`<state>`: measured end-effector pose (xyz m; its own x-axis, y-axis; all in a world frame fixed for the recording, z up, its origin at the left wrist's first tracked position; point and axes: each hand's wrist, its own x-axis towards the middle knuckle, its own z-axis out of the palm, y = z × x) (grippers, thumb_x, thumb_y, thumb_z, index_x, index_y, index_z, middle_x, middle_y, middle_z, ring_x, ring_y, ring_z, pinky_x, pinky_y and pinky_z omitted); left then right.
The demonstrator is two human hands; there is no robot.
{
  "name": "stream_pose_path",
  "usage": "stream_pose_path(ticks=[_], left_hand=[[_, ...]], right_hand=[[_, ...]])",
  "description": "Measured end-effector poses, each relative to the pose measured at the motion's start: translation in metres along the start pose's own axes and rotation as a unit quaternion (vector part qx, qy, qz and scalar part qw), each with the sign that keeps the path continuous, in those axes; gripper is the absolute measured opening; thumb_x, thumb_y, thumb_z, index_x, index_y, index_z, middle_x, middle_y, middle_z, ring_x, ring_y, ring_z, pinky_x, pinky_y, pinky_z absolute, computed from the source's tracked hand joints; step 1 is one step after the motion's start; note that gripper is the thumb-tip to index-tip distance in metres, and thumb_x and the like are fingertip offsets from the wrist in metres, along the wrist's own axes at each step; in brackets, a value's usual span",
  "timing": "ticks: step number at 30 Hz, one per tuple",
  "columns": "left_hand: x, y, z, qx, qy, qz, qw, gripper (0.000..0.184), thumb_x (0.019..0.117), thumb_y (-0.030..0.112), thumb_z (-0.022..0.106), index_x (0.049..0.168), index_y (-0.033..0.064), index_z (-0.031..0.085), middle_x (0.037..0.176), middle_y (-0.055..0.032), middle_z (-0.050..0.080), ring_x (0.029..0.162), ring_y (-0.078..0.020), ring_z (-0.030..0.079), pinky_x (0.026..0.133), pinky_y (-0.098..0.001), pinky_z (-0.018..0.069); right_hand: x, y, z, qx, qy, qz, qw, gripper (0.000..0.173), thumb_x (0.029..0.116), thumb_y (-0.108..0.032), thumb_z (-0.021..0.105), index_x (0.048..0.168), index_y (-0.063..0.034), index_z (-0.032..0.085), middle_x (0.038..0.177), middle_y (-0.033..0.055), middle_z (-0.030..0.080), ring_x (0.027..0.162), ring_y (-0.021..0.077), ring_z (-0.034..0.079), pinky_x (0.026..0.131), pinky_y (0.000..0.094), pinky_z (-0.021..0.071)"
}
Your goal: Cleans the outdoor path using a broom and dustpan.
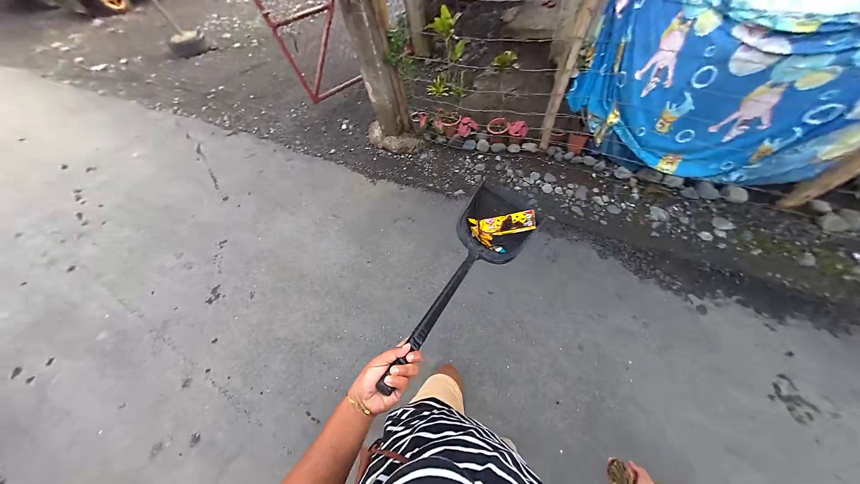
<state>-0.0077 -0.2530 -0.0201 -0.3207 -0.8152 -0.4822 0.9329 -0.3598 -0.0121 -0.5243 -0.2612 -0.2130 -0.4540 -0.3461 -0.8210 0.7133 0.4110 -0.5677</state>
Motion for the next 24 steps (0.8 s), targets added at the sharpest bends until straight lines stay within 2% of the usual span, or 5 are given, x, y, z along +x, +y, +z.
stream_pose_path(ticks=[2, 5, 9, 19, 24], left_hand=[[0.028, 0.035, 0.008, 0.007, 0.042, 0.038, 0.998, 0.019, 0.1075, 0.016, 0.036, 0.114, 0.0092, 0.053, 0.088, -0.0067, 0.063, 0.053, -0.006, 0.062, 0.043, -0.0138, 0.051], [0.079, 0.101, 0.012, -0.012, 0.099, 0.073, 0.992, 0.024, 0.1078, 0.018, 0.033, 0.105, 0.0069, 0.054, 0.082, -0.0051, 0.063, 0.049, -0.0042, 0.059, 0.042, -0.0127, 0.0497], [0.144, 0.201, 0.028, -0.07, 0.136, 0.088, 0.984, 0.031, 0.1083, 0.022, 0.032, 0.098, 0.0039, 0.055, 0.078, -0.0041, 0.062, 0.047, -0.0024, 0.057, 0.04, -0.0115, 0.048], [0.28, 0.433, 0.111, -0.117, 0.157, 0.175, 0.965, 0.034, 0.1091, 0.025, 0.031, 0.097, 0.0037, 0.055, 0.075, -0.0029, 0.06, 0.044, -0.0019, 0.055, 0.038, -0.0113, 0.0458], [0.335, 0.528, 0.124, -0.2, 0.077, 0.229, 0.95, 0.038, 0.1074, 0.026, 0.032, 0.098, -0.0006, 0.057, 0.079, -0.0047, 0.063, 0.046, -0.004, 0.059, 0.04, -0.0121, 0.049]], right_hand=[[0.032, -0.011, 0.076, -0.043, 0.005, 0.015, 0.999, 0.021, 0.1066, -0.027, 0.05, 0.118, -0.0099, 0.051, 0.094, 0.0042, 0.056, 0.078, 0.0117, 0.059, 0.069, 0.0312, 0.0542], [0.073, -0.019, 0.188, -0.08, -0.039, 0.075, 0.993, 0.014, 0.1064, -0.026, 0.048, 0.113, -0.0133, 0.048, 0.088, 0.004, 0.057, 0.072, 0.0115, 0.061, 0.064, 0.0301, 0.0557], [0.073, -0.009, 0.338, -0.136, -0.101, 0.148, 0.974, 0.011, 0.1052, -0.024, 0.049, 0.107, -0.0138, 0.052, 0.079, 0.0039, 0.063, 0.065, 0.013, 0.066, 0.06, 0.0285, 0.0596], [0.039, 0.019, 0.638, -0.085, -0.282, 0.218, 0.93, 0.042, 0.1085, -0.034, 0.028, 0.089, -0.0129, 0.059, 0.071, 0.0011, 0.069, 0.061, 0.0086, 0.069, 0.057, 0.0209, 0.0596], [0.055, 0.033, 0.812, -0.044, -0.39, 0.254, 0.884, 0.042, 0.1044, -0.032, 0.028, 0.11, -0.0066, 0.061, 0.081, 0.0031, 0.071, 0.067, 0.0092, 0.071, 0.062, 0.0202, 0.0605]])
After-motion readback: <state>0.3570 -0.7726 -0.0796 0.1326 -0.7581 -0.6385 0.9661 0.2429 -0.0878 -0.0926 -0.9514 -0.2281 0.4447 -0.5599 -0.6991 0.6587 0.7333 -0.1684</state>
